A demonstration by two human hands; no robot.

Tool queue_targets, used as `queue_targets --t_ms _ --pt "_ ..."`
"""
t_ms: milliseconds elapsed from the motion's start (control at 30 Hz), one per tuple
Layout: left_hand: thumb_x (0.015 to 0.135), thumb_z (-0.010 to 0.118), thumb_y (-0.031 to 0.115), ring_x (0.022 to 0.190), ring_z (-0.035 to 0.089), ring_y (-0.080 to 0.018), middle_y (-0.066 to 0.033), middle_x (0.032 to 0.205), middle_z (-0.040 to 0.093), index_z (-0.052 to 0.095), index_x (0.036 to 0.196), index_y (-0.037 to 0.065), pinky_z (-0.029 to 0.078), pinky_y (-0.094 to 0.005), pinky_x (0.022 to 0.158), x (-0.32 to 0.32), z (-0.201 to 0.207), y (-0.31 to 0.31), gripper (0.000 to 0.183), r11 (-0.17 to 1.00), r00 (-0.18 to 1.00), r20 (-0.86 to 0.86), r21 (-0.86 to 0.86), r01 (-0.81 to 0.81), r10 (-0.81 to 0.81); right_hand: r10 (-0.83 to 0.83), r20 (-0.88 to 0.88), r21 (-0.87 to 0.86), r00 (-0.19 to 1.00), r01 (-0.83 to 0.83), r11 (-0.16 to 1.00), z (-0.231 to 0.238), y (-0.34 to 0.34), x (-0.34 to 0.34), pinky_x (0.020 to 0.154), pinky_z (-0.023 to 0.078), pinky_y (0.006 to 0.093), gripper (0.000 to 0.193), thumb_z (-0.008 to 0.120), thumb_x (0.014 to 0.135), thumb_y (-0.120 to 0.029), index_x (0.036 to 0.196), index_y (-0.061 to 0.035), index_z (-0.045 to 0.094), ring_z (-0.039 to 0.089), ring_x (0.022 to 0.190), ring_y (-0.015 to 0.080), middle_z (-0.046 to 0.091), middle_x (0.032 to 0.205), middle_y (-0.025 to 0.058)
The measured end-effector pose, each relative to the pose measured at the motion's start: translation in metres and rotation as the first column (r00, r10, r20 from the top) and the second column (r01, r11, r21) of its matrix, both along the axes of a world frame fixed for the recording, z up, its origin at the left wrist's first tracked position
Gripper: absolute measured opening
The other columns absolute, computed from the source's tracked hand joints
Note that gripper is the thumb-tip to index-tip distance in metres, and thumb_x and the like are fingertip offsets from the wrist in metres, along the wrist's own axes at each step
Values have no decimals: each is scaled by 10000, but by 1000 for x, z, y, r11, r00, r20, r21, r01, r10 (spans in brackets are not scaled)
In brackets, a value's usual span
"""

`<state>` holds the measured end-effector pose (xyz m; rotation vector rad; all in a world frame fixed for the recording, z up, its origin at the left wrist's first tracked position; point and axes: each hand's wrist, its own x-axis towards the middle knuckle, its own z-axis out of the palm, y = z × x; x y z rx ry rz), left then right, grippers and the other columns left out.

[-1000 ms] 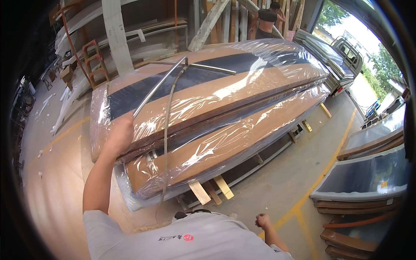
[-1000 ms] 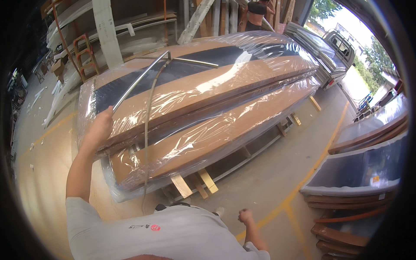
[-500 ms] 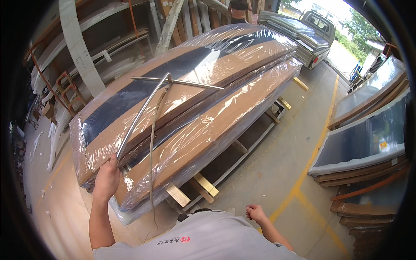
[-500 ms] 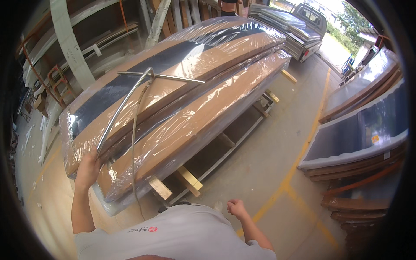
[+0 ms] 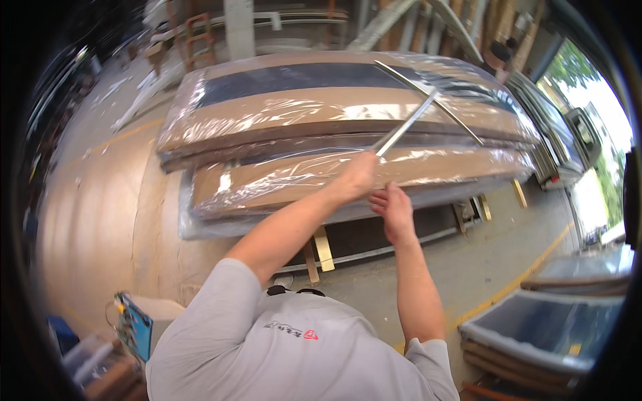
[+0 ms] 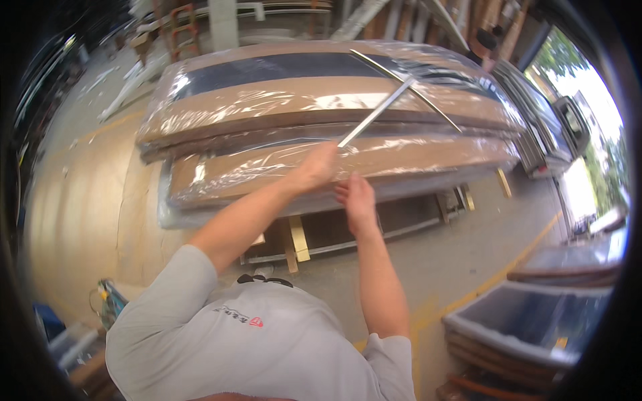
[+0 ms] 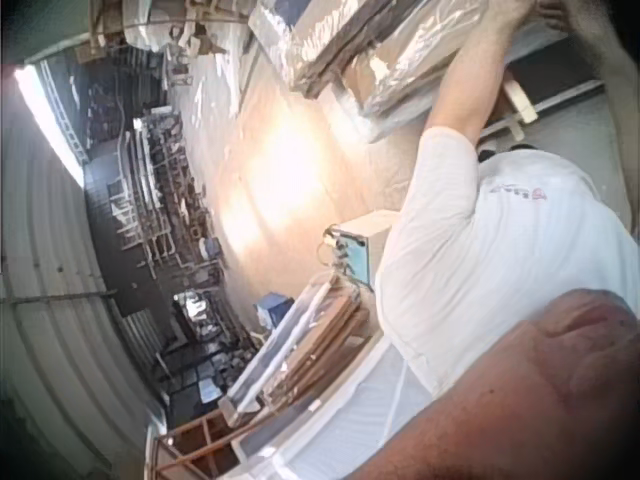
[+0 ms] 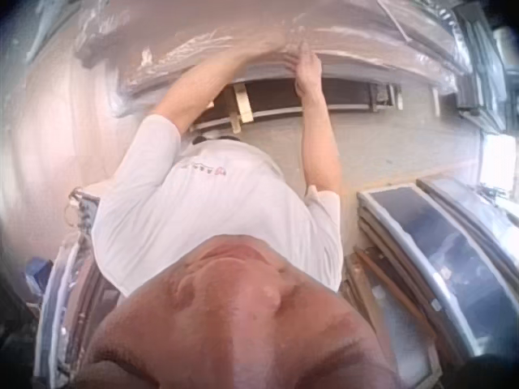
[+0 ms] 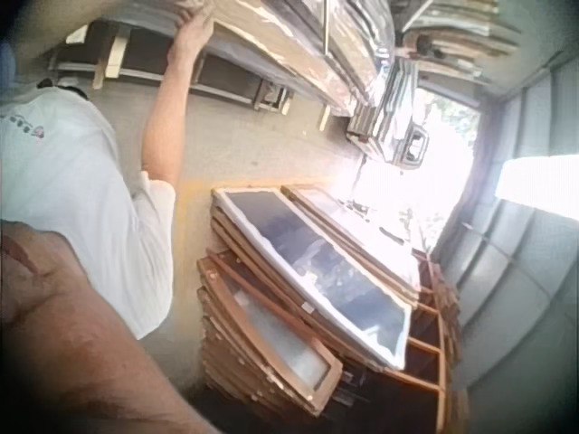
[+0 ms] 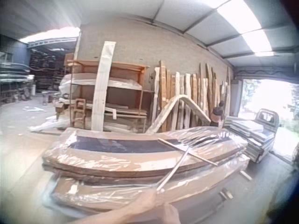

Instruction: The person uses a T-shaped tool to pull a plastic strap around a stack of large, brown, wrapped boxes on a pallet.

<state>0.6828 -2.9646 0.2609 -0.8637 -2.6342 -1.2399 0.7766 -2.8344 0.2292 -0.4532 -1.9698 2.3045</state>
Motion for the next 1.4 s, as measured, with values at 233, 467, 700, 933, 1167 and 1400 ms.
queue_targets --t_ms 233,467,700,933,1167,1400 --pt "836 526 100 1053 648 -466 -377 1025 650 603 1063 -171 513 -482 936 43 11 89 361 931 943 307 288 -223 131 549 -185 -475 815 -563 676 5 97 -73 1042 458 440 350 476 1038 -258 1295 -32 545 568 1192 310 604 1246 176" --pt "872 558 158 885 629 -418 -211 896 621 544 948 -26 510 -516 750 205 -83 -32 199 987 999 21 155 33 -37 260 9 -474 966 -225 851 27 132 -92 467 309 224 165 483 1053 -151 1028 11 469 323 547 73 357 719 -14" --pt "810 557 161 806 646 -480 -294 849 656 678 838 -44 518 -529 716 399 -245 -264 240 666 395 635 -263 -698 664 125 77 -365 989 -89 927 35 192 -128 443 323 221 164 466 1047 -157 917 -57 449 328 520 65 355 708 -31" --pt "832 583 191 768 696 -335 -269 808 665 709 892 -41 523 -432 737 429 -294 -295 271 546 167 760 -279 -790 628 17 112 -259 994 13 966 46 106 -122 431 292 230 210 402 1070 -196 1033 -6 485 334 499 68 378 685 -26" --pt "881 608 278 655 588 -229 -130 710 646 665 837 -67 470 -426 625 279 -334 -222 352 627 284 957 187 -756 57 -75 154 -210 985 107 972 62 73 -92 396 268 207 213 411 1061 -188 1006 -4 502 337 466 51 360 644 -48" --pt "872 644 335 703 586 -231 -88 733 616 658 802 -39 469 -381 664 157 -362 -185 380 271 125 988 97 -958 87 -114 124 -200 986 137 970 75 59 -67 393 267 243 183 417 1055 -197 966 -53 489 351 471 68 408 669 -26"
